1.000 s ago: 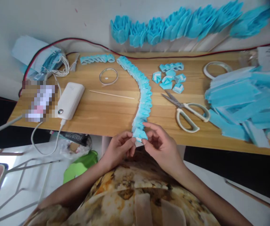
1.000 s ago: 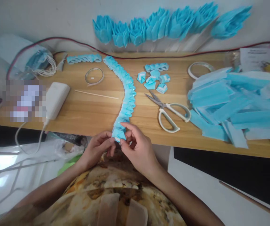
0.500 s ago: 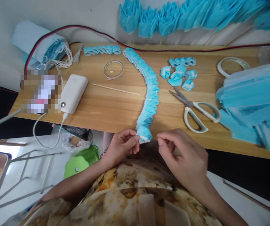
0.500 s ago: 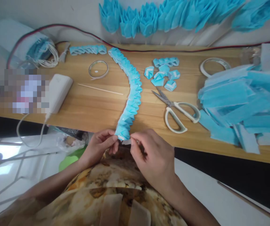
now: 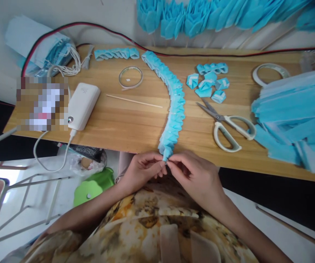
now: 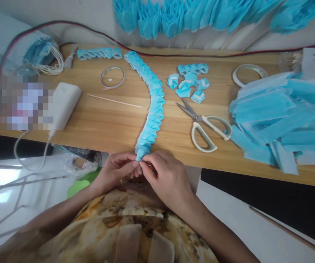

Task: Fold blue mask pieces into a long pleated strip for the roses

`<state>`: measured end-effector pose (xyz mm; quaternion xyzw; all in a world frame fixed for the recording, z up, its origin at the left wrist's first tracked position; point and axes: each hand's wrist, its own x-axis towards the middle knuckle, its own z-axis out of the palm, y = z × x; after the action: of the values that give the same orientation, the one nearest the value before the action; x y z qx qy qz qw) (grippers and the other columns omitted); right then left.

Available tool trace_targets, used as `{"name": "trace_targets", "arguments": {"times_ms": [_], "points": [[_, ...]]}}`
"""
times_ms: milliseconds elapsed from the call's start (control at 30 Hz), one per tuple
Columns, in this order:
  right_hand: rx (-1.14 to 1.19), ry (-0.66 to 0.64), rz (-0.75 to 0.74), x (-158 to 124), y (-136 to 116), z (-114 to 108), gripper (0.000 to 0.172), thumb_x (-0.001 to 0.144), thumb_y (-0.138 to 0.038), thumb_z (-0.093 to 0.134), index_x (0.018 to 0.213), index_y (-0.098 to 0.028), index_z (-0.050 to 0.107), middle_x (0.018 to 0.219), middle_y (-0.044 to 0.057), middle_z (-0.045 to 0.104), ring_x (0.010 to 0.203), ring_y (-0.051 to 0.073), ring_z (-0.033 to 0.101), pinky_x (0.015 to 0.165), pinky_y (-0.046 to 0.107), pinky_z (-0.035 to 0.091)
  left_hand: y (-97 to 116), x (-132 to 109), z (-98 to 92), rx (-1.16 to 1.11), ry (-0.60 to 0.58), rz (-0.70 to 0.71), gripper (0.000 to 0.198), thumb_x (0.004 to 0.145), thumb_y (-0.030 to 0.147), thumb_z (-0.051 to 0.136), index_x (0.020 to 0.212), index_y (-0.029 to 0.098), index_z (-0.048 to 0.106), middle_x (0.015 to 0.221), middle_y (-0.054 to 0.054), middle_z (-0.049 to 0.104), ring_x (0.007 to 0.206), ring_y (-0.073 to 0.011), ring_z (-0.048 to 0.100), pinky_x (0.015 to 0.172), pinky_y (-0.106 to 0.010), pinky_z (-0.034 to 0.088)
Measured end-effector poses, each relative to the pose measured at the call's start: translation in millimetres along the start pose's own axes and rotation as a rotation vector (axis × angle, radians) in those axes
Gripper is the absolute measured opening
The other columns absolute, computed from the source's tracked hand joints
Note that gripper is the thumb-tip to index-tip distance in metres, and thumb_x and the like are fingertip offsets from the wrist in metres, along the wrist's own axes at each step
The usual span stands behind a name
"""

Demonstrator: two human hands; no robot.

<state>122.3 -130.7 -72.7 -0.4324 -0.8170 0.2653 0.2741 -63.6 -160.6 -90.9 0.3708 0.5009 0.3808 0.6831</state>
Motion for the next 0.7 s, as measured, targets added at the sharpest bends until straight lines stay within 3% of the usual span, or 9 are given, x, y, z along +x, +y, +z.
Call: {"name": "trace_targets", "arguments": {"times_ms": [200, 600, 700], "points": [[0.028, 0.013, 0.032, -0.7, 0.3, 2.1, 0.013, 0.090, -0.013, 0.061, 0.083, -0.023, 0.066, 0.072, -0.001, 0.070, 0.059, 0.012, 0.060, 0.057, 0.026, 0.043, -0.7, 1.2, 0.2, 0.011, 0.001, -0.002, 0.039, 0.083, 0.052, 0.078, 0.080, 0.013, 0.075, 0.067, -0.003, 0.068, 0.058, -0.0095, 0.058, 0.056, -0.020, 0.049], [-0.010, 0.021, 0.011, 0.0, 3.8, 3.2, 0.015, 0.093, -0.014, 0.059, 0.085, -0.023, 0.068, 0.072, -0.001, 0.071, 0.063, 0.013, 0.064, 0.061, 0.026, 0.046, 0.2, 2.6, -0.1, 0.015, 0.012, -0.018, 0.038, 0.082, 0.051, 0.078, 0.081, 0.014, 0.075, 0.066, -0.003, 0.069, 0.056, -0.0095, 0.058, 0.054, -0.020, 0.049], [-0.006, 0.056, 0.068, -2.0, 5.2, 0.8, 0.015, 0.093, -0.016, 0.059, 0.086, -0.025, 0.068, 0.075, -0.001, 0.073, 0.061, 0.013, 0.064, 0.060, 0.027, 0.047, -0.1, 2.9, 0.3, 0.016, 0.036, -0.037, 0.037, 0.082, 0.051, 0.078, 0.079, 0.014, 0.073, 0.065, -0.003, 0.069, 0.054, -0.0094, 0.058, 0.053, -0.020, 0.048]]}}
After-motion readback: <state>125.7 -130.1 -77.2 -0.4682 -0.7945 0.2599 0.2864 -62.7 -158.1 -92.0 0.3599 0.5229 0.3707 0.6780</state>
